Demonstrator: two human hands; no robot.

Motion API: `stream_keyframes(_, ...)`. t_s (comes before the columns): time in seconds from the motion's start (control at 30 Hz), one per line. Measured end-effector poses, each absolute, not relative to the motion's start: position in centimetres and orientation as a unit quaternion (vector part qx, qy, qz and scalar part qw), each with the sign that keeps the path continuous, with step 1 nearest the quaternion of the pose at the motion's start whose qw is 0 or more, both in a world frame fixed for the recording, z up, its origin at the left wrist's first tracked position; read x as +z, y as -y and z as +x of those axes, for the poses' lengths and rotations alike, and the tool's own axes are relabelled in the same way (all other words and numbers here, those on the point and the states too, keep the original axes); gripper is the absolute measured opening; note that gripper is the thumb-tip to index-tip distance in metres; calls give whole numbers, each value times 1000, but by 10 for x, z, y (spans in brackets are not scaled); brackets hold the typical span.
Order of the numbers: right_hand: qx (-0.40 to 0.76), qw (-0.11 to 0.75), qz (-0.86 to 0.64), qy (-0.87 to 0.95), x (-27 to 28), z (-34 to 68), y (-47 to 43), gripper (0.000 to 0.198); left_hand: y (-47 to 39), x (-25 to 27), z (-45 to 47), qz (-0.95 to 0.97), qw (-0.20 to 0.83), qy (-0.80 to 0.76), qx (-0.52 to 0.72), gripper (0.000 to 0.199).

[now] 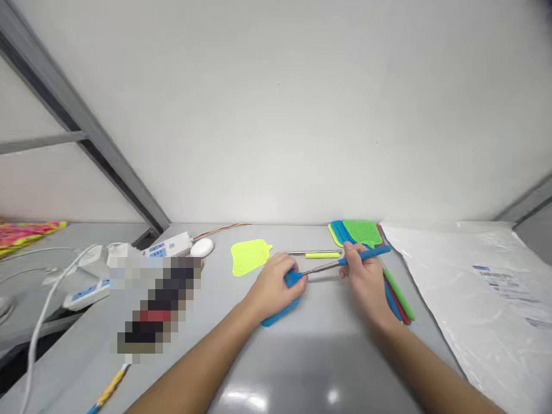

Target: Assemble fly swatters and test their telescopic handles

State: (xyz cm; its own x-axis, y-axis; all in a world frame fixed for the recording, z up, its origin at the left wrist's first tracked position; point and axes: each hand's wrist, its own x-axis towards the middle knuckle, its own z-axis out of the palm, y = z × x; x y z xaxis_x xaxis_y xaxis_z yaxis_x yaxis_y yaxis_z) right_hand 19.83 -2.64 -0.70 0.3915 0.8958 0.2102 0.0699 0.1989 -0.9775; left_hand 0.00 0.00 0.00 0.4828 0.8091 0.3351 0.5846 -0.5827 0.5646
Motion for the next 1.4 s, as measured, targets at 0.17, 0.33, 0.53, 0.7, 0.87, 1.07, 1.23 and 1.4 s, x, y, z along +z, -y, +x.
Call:
stream_keyframes(0.17,317,631,-552,444,0,197,28,43,6,1,2,838,196,-409,304,15)
stream_keyframes(0.33,293,628,-551,465,7,193,34,43,12,2,6,844,194,-395,308,16)
stream_keyframes(0.53,278,633,-540,480,5,187,40,43,13,1,6,841,188,-394,320,18)
stream_keyframes(0.7,333,627,-536,457,-1,188,37,41,12,0,5,839,199,-395,317,19)
stream_keyframes(0.87,332,594,-550,484,2,188,36,44,11,1,4,834,215,-391,324,32)
stream_keyframes(1.07,333,533,-527,572,1,183,40,49,13,3,4,830,234,-367,348,31)
stream_keyframes(1.23,327,575,-534,526,2,188,36,49,5,7,0,721,271,-465,436,21)
stream_keyframes(1.4,333,628,-554,433,8,194,33,46,-10,3,-3,523,440,-494,537,37)
